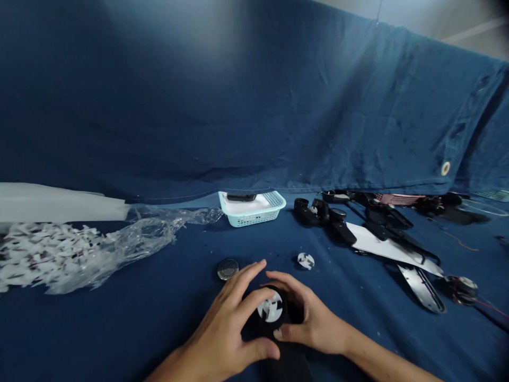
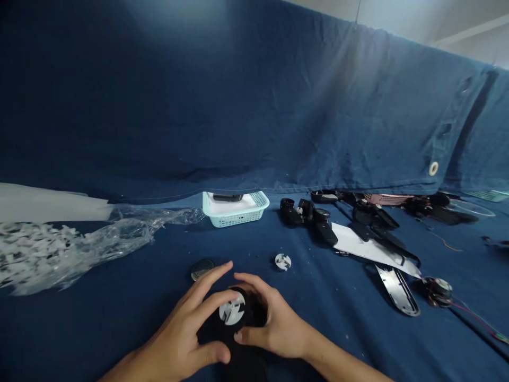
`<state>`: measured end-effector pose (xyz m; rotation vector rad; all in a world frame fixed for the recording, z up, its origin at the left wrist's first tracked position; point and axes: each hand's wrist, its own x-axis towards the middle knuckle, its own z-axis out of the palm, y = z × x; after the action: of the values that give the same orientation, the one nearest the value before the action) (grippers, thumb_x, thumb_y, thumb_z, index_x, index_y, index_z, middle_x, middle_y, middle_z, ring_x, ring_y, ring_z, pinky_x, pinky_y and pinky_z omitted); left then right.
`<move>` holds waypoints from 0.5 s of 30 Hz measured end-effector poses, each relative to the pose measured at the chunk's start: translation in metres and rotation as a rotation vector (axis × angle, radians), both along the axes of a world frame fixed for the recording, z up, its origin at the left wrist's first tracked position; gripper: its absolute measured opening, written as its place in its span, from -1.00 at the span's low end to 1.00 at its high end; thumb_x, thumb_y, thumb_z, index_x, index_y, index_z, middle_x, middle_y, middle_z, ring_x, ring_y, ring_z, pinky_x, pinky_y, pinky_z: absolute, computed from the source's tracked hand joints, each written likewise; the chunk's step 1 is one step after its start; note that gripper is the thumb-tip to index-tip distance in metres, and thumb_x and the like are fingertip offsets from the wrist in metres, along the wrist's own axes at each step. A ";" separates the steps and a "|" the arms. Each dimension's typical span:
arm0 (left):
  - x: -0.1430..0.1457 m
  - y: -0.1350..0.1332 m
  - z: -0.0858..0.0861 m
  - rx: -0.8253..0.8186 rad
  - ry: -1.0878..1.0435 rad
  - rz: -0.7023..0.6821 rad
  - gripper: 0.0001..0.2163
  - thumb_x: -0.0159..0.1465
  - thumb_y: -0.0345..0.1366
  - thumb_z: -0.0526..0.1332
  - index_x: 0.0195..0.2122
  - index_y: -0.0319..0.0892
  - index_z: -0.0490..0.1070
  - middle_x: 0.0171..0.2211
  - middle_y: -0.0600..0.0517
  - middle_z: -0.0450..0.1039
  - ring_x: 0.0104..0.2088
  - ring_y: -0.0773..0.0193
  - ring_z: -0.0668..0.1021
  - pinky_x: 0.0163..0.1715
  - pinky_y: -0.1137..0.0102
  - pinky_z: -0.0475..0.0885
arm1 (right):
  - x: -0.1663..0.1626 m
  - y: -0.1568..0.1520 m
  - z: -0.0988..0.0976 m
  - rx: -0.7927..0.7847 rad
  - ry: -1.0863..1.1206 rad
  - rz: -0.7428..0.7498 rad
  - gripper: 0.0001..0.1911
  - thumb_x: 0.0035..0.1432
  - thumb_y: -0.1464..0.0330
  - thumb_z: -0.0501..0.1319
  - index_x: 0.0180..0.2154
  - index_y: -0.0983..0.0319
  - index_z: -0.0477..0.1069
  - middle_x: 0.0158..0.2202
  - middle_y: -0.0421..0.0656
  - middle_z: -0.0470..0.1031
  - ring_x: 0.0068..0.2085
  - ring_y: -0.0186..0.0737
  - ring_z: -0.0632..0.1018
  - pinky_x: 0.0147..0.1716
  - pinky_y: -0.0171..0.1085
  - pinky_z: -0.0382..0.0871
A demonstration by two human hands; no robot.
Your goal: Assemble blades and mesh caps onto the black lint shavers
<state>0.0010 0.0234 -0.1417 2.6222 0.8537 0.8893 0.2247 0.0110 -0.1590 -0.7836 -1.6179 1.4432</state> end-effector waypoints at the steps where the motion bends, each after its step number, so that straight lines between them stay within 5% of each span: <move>1: 0.002 -0.001 0.000 -0.038 0.003 -0.025 -0.36 0.18 0.25 0.12 0.17 -0.02 0.27 0.36 -0.15 0.00 0.27 -0.13 0.26 0.12 -0.01 0.37 | 0.000 0.000 0.001 0.007 -0.005 0.003 -0.10 -0.09 0.56 0.44 0.23 0.03 0.16 0.13 -0.10 0.41 0.18 -0.02 0.39 0.20 0.02 0.19; 9: 0.002 -0.004 -0.005 0.131 -0.074 -0.063 -0.58 0.27 0.14 0.13 -0.08 -0.08 0.40 0.25 -0.12 0.21 0.22 -0.05 0.32 0.12 0.08 0.38 | -0.001 0.002 -0.001 0.016 0.022 -0.008 -0.10 -0.11 0.52 0.46 0.23 0.07 0.18 0.12 -0.08 0.42 0.20 0.01 0.37 0.22 0.05 0.17; 15: 0.000 -0.002 -0.004 0.120 -0.081 0.065 -0.52 0.25 0.18 0.11 0.01 -0.05 0.40 0.28 -0.13 0.17 0.24 -0.11 0.27 0.13 -0.03 0.35 | 0.000 0.001 -0.001 0.005 0.026 -0.015 -0.09 -0.12 0.50 0.48 0.22 0.04 0.17 0.10 -0.09 0.43 0.11 -0.02 0.45 0.15 0.02 0.27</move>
<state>0.0008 0.0216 -0.1457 2.6512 0.8954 1.0888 0.2248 0.0116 -0.1604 -0.7694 -1.5921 1.4329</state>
